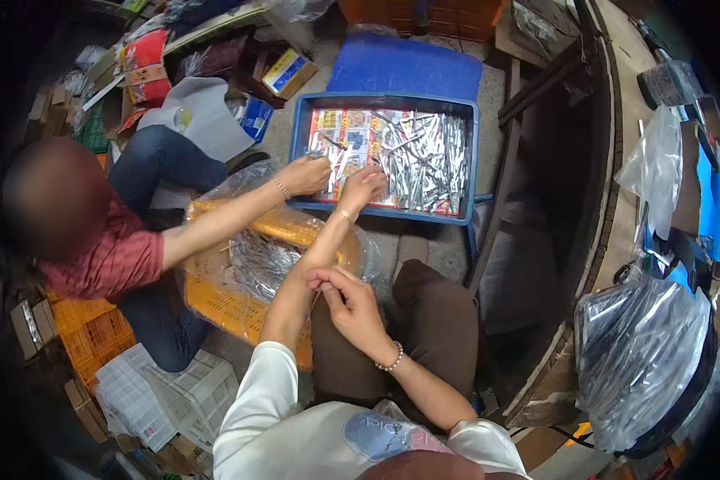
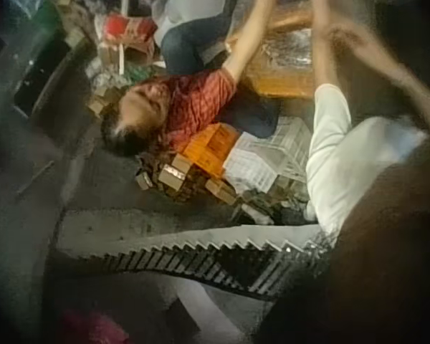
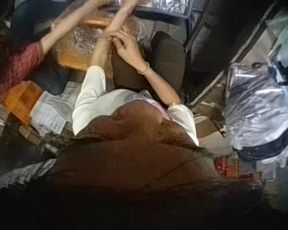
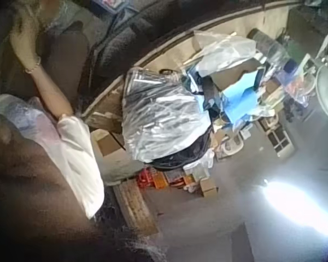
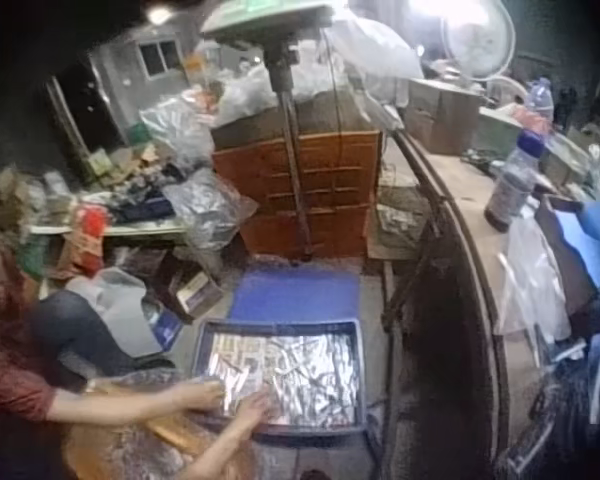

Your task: Sorting and organizing small metal components from a basket into a tray.

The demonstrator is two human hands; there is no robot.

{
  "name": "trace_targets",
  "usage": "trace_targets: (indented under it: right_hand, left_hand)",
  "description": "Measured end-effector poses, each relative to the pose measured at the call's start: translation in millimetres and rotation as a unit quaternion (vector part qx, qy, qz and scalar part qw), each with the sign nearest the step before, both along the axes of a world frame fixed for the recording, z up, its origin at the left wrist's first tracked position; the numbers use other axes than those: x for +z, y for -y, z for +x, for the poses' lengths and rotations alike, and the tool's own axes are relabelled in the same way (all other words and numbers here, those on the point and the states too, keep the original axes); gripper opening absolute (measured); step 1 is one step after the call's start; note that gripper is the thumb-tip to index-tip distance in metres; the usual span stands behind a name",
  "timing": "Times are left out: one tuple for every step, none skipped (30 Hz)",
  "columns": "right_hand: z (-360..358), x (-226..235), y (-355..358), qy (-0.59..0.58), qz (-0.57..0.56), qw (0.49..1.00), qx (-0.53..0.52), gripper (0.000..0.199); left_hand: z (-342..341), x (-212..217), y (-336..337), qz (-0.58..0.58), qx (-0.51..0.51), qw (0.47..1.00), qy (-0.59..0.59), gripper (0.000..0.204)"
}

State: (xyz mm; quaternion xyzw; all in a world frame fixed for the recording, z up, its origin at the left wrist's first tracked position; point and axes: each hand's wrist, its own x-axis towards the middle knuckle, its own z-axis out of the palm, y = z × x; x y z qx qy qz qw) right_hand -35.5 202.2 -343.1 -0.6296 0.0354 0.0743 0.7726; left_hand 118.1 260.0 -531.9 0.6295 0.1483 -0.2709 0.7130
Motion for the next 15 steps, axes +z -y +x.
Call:
trace_targets:
  right_hand:
    - [0,-3,-1,0.006,-0.002,1.000,0.004,0.021]
    - [1,-4,-2,0.001,-0.001,1.000,0.006,0.022]
    - [0,-7,-5,0.006,0.002,1.000,0.018,0.022]
    - [-4,-16,-9,0.012,0.013,1.000,0.012,0.022]
    - [-6,-23,-12,0.017,0.023,1.000,0.007,0.021]
    - [-7,-20,-13,-0.010,0.049,0.999,0.009,0.020]
    - [-7,-16,-12,-0.039,0.073,0.997,0.011,0.019]
    - [-8,-14,-10,-0.055,0.092,0.994,0.011,0.019]
    - [-7,-11,-8,-0.068,0.110,0.992,0.007,0.018]
    - [-8,-9,-6,-0.075,0.105,0.992,0.012,0.019]
    - [-7,-9,-4,-0.081,0.096,0.992,0.010,0.020]
    - [-8,-7,-7,-0.089,0.104,0.990,0.015,0.019]
    - [-8,-6,-9,-0.098,0.108,0.989,0.016,0.019]
    - [-10,-11,-12,-0.103,0.112,0.988,0.016,0.019]
    - [-10,-11,-15,-0.113,0.119,0.986,0.019,0.019]
  left_hand:
    - [-13,8,-15,-0.017,0.008,1.000,0.000,0.030]
    - [-28,18,-31,-0.034,0.019,0.999,0.001,0.033]
    - [-44,31,-52,-0.047,0.037,0.998,0.004,0.036]
    - [-64,35,-73,-0.067,0.074,0.995,0.005,0.035]
    - [-84,38,-93,-0.087,0.112,0.990,0.008,0.035]
    - [-107,44,-110,-0.075,0.185,0.980,-0.004,0.024]
    - [-129,43,-128,-0.082,0.236,0.968,-0.005,0.023]
    - [-150,38,-147,-0.074,0.277,0.958,-0.030,0.023]
    - [-169,32,-162,-0.068,0.315,0.945,-0.051,0.023]
    - [-189,22,-174,-0.027,0.353,0.933,-0.070,0.023]
    - [-206,12,-183,0.011,0.351,0.934,-0.069,0.023]
    - [-227,-5,-196,0.033,0.351,0.931,-0.095,0.023]
    - [-245,-23,-207,0.051,0.347,0.928,-0.124,0.023]
    - [-260,-37,-214,0.081,0.329,0.928,-0.153,0.026]
    - [-272,-50,-218,0.107,0.307,0.928,-0.183,0.030]
